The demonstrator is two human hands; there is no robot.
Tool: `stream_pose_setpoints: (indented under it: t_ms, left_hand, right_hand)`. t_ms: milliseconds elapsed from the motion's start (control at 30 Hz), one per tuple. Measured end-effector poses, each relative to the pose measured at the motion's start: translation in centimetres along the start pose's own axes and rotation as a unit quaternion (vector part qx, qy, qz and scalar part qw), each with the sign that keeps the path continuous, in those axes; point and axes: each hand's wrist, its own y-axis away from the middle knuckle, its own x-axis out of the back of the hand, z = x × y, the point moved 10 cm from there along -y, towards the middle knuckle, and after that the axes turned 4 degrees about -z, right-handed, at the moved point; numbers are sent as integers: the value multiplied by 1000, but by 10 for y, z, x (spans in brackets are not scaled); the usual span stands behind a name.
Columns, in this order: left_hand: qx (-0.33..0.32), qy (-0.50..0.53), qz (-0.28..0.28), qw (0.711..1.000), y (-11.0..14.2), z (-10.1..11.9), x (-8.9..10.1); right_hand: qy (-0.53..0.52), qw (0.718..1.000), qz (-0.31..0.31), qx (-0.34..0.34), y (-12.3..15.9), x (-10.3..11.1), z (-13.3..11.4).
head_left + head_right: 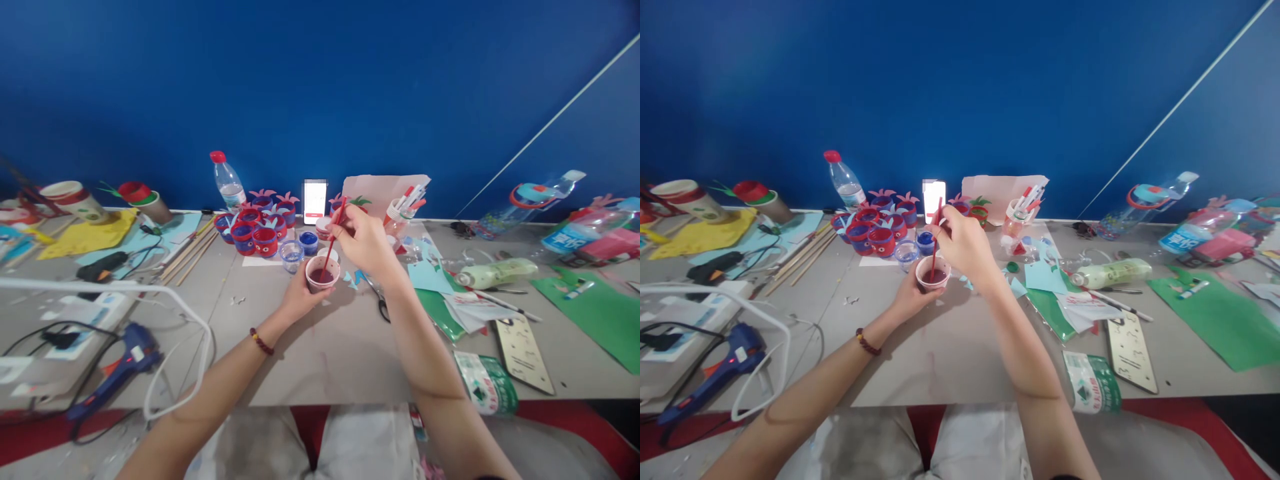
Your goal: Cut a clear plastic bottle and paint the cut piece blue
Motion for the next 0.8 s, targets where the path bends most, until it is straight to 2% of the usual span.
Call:
stream_pose_setpoints:
  t_ms: [167,333,633,800]
  left_hand:
    - [-10,-7,0,1000,0,4,0]
    - [-3,-9,-1,1000,0,3,0]
    - [-13,-8,6,1000,-2,0,1]
    - [-13,-13,6,1000,-2,1,2]
  right_hand:
    - [38,999,-16,-23,-3,-5,6]
    - [67,997,-25,-10,-3,-6,3]
    - [145,988,-47,1,5,-4,-17]
    - [147,985,-72,45,14,-6,-31]
